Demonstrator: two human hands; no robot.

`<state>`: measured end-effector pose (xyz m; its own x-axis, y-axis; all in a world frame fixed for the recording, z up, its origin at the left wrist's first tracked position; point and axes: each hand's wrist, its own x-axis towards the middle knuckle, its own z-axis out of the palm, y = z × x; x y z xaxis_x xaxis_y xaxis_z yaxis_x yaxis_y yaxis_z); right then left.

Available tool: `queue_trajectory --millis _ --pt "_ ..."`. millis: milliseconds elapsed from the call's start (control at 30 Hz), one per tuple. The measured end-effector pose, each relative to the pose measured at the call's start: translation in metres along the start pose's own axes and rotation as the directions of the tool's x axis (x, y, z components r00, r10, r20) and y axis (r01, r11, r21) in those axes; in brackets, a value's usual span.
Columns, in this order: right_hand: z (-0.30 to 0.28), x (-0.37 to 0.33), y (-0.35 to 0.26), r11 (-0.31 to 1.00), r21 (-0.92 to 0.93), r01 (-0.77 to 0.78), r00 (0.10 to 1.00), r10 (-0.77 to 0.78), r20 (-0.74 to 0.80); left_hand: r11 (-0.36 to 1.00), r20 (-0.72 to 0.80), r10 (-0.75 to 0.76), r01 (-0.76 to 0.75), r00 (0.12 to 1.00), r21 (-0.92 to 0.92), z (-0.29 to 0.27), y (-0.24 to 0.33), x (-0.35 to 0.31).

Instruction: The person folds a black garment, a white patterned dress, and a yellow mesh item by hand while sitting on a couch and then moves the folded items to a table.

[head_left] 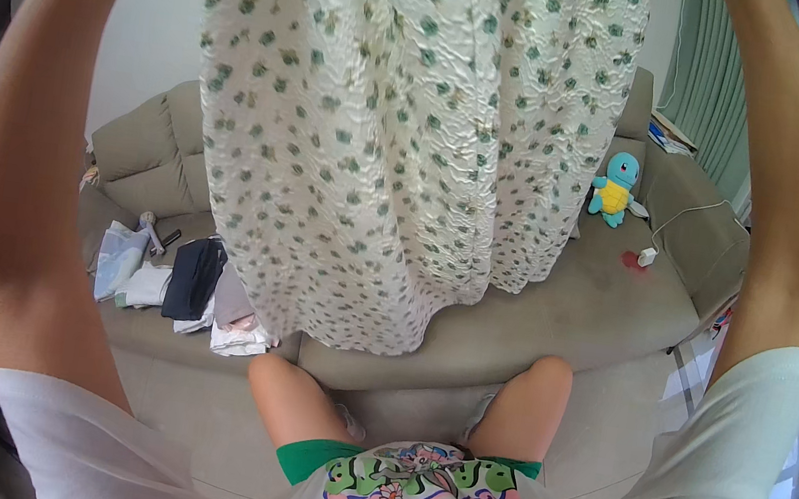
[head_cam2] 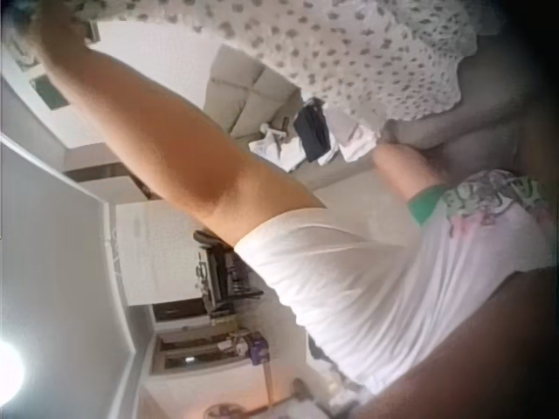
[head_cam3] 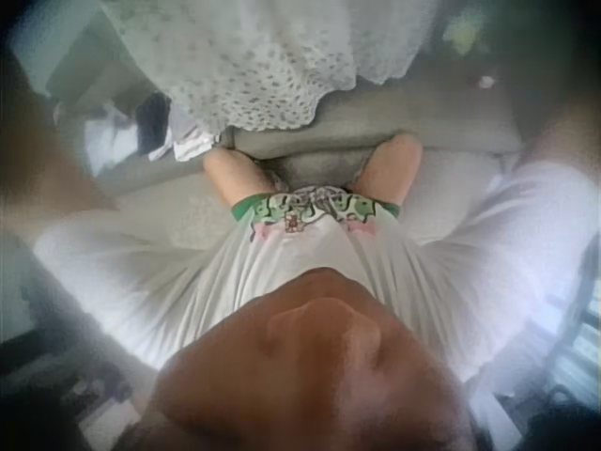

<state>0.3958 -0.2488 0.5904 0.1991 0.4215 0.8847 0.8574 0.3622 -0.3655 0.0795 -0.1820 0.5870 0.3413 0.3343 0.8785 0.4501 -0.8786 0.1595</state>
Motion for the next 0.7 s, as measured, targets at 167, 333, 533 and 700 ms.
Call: queue_trajectory --millis 167,333,533,700 --pt "0.016 -0.014 0.009 0.98 0.184 -0.082 0.994 0.068 0.085 0.924 0.075 -0.338 0.346 0.938 -0.161 0.015 0.009 -0.035" --pt "-0.012 -0.062 -0.002 0.951 0.299 -0.079 0.981 0.021 0.191 0.847 0.305 -0.401 0.476 0.864 -0.237 -0.035 -0.012 -0.063" --pt "-0.015 -0.063 0.023 0.767 0.59 -0.253 0.863 -0.097 0.497 0.81 0.332 -0.353 0.464 0.875 -0.358 -0.045 -0.035 -0.073" --pt "0.034 -0.049 0.055 0.931 0.266 -0.249 0.915 0.137 0.379 0.721 0.449 -0.36 0.549 0.818 -0.423 0.007 -0.093 -0.044"
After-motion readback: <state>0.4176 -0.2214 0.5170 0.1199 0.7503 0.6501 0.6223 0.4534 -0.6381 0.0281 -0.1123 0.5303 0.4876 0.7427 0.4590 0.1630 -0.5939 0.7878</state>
